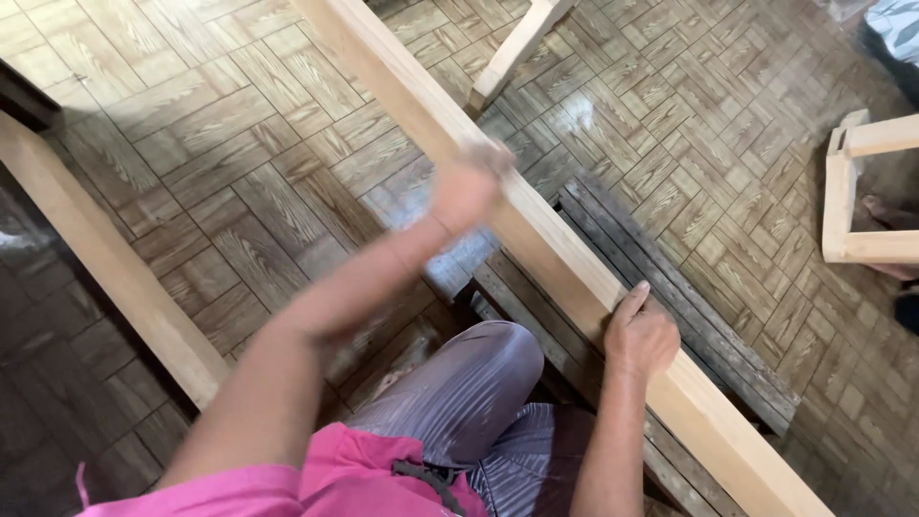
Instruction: The person sits on the floor and sands a long, light-colored wooden plank using a sanding block. They hold the plank steady with one hand while moving the sanding block back and forth along the surface with the other hand.
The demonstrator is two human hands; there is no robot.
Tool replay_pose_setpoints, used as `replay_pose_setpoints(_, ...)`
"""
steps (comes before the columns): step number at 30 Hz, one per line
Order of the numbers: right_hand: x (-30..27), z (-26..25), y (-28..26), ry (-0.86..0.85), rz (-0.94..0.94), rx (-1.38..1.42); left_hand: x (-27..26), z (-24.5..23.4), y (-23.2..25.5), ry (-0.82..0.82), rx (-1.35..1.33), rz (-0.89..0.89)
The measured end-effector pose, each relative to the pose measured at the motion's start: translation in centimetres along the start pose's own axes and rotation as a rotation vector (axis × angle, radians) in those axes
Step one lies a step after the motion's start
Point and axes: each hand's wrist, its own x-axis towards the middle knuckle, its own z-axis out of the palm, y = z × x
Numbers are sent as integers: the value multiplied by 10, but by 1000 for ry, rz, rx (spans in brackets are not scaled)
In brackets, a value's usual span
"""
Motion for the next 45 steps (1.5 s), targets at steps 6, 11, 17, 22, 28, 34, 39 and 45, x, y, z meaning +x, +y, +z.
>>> replay_pose_setpoints(6, 8, 11, 14, -24, -5, -8, -56, 75, 143, 303, -153, 553)
replay_pose_setpoints(11, 9, 5, 10, -73, 4, -41, -38, 51, 87, 222, -114, 532)
replay_pose_setpoints(17, 6, 8, 9, -41, -6, -7, 13, -23, -45, 13, -99, 124)
replay_pose_setpoints(22, 6, 11, 6, -43, -36, -83, 15, -67, -47, -26, 224, 84)
replay_pose_setpoints(28, 4, 9, 7, -20, -47, -29, 14, -10, -59, -71, 138, 128)
replay_pose_setpoints(34, 6, 13, 8, -14, -26, -24, 8, -33, -25, -80, 36, 16)
replay_pose_setpoints(39, 9, 25, 15, 61, -78, -86, -12, 1, 64, -107, -517, -156)
replay_pose_setpoints(45, 9, 14, 16, -81, 25, -14, -51, 76, 146, 370, -162, 506)
